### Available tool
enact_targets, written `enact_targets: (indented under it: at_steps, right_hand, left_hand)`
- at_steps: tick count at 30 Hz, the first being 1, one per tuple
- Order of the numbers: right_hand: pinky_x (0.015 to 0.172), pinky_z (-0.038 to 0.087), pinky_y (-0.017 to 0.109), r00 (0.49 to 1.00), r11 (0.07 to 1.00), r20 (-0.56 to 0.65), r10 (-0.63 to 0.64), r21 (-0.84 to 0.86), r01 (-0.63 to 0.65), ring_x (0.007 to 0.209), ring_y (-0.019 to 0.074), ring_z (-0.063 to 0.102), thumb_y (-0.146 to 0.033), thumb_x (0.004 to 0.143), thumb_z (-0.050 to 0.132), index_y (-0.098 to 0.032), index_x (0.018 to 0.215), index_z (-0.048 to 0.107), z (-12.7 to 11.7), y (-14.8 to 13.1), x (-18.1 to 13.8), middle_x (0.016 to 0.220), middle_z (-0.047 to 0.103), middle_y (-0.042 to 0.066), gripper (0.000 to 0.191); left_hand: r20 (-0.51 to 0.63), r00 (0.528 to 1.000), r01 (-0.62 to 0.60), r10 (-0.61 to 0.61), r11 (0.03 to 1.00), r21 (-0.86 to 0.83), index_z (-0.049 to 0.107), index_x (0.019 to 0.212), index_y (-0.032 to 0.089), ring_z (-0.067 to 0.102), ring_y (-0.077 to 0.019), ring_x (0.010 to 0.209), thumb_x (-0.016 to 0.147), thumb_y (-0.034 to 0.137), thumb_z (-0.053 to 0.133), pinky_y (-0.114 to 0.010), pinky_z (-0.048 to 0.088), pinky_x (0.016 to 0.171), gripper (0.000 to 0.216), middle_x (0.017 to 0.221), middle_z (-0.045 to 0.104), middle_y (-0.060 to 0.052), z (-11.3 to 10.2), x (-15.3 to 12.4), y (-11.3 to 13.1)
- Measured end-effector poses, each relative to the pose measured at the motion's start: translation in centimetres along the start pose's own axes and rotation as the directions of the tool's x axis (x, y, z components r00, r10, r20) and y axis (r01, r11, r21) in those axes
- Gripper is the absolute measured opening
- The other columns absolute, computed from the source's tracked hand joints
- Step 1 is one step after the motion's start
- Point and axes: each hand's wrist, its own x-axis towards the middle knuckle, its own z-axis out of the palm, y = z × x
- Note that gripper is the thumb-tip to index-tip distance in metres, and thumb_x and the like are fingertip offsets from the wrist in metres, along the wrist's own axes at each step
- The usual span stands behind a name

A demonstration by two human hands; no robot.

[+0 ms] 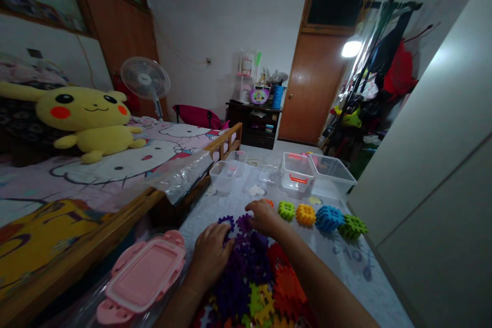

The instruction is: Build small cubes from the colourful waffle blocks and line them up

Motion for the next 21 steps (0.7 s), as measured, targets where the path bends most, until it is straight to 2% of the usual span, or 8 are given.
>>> enact_targets:
  at_steps: [3,6,12,16,21]
  right_hand:
    - [0.087,0.042,0.032,0.997,0.998,0.055,-0.060,0.009,0.060,0.099,0.0231,0.061,-0.016,0.076,0.059,-0.019,0.104,0.067,0.8,-1.1,-0.2,0.108,0.068,0.009,0.029]
    - [0.084,0.044,0.032,0.996,0.998,0.065,-0.068,0.011,0.067,0.099,0.0240,0.061,-0.015,0.074,0.059,-0.016,0.104,0.066,1.2,-1.4,-0.4,0.109,0.066,0.012,0.031]
    - [0.081,0.045,0.031,0.999,0.999,0.030,-0.030,0.044,0.029,0.095,0.0238,0.060,-0.031,0.071,0.066,-0.014,0.102,0.064,0.2,-0.4,-1.5,0.108,0.060,0.013,0.036]
    - [0.075,0.044,0.027,1.000,0.996,-0.002,0.000,0.090,0.000,0.087,0.0192,0.058,-0.033,0.077,0.060,-0.016,0.095,0.064,-1.5,0.5,-3.7,0.101,0.059,0.009,0.026]
    - [0.071,0.042,0.025,0.998,0.987,0.014,0.061,0.149,-0.062,0.083,0.0176,0.057,-0.031,0.075,0.061,-0.018,0.089,0.064,-2.9,2.4,-8.0,0.095,0.059,0.006,0.020]
  left_hand:
    - [-0.019,1.000,-0.019,0.019,1.000,-0.021,0.064,0.116,0.019,0.053,-0.0239,0.121,0.088,0.026,0.045,-0.044,0.035,0.109,0.034,0.124,0.065,-0.009,-0.3,0.0,0.1]
    - [-0.017,0.999,-0.029,0.028,0.997,-0.074,0.064,0.114,0.018,0.055,-0.0228,0.117,0.088,0.022,0.041,-0.042,0.036,0.108,0.035,0.119,0.067,-0.009,-0.6,0.0,0.2]
    - [0.019,0.997,-0.067,0.074,0.962,-0.267,0.062,0.113,0.018,0.059,-0.0205,0.112,0.086,0.019,0.037,-0.038,0.043,0.102,0.037,0.115,0.066,-0.009,-1.0,-0.1,0.8]
    - [0.016,0.995,-0.086,0.095,0.949,-0.302,0.061,0.114,0.018,0.058,-0.0213,0.114,0.086,0.021,0.038,-0.039,0.044,0.103,0.036,0.117,0.064,-0.010,-0.8,-0.2,0.8]
    - [-0.035,0.994,-0.106,0.100,0.953,-0.283,0.063,0.111,0.018,0.060,-0.0217,0.113,0.086,0.024,0.039,-0.039,0.046,0.102,0.035,0.116,0.065,-0.009,-0.7,-0.3,0.4]
